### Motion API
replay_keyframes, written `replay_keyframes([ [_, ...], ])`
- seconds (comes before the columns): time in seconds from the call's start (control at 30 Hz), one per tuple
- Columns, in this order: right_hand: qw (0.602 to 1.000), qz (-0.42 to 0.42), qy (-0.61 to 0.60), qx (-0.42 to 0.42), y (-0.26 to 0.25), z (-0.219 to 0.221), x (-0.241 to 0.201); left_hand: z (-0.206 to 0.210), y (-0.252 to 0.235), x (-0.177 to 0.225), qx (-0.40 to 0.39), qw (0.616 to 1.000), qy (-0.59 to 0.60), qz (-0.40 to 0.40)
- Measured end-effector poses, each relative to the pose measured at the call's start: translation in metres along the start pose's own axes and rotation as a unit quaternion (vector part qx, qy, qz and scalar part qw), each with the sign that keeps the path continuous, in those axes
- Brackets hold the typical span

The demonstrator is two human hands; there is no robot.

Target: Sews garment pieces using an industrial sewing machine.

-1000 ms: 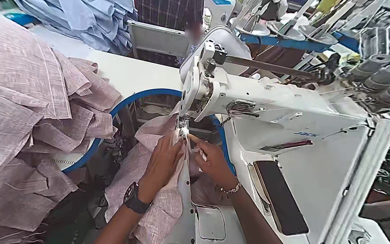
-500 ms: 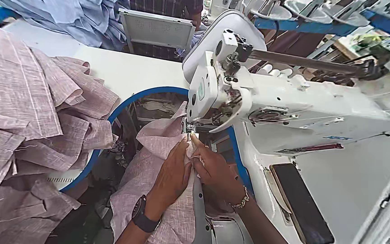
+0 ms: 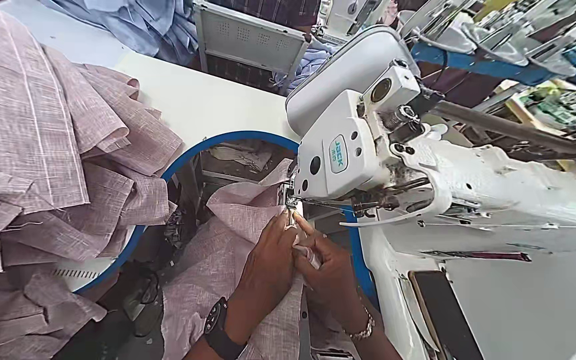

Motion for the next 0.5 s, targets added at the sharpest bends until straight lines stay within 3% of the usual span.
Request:
replay_keyframes([
  [0.1,0.985,-0.072,0.152,0.03,0.012,0.008,-0.016,0.002,-0.002,-0.003,0.0,1.0,0.008,-0.022],
  [0.2,0.969,-0.104,0.21,0.081,0.014,0.02,-0.023,0.005,-0.006,-0.007,0.0,0.999,0.016,-0.039],
  [0.33,0.962,-0.067,0.248,0.093,0.009,0.017,-0.03,0.005,-0.017,-0.012,0.022,0.999,0.01,-0.037],
  [0.4,0.957,-0.008,0.288,0.035,0.035,-0.006,-0.052,-0.015,-0.003,-0.003,-0.061,0.992,0.047,-0.103],
  [0.5,0.937,-0.015,0.35,-0.005,0.08,-0.052,-0.077,-0.053,0.033,0.023,-0.227,0.95,0.066,-0.205],
])
Point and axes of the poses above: each hand's wrist, its own y-axis away from the middle knuckle, its own z-axis out of the palm, x = y × z, the point moved 4 cm from there along -y, towards the middle knuckle, and after that the axes turned 6 degrees about -y, right-handed, at the moved point
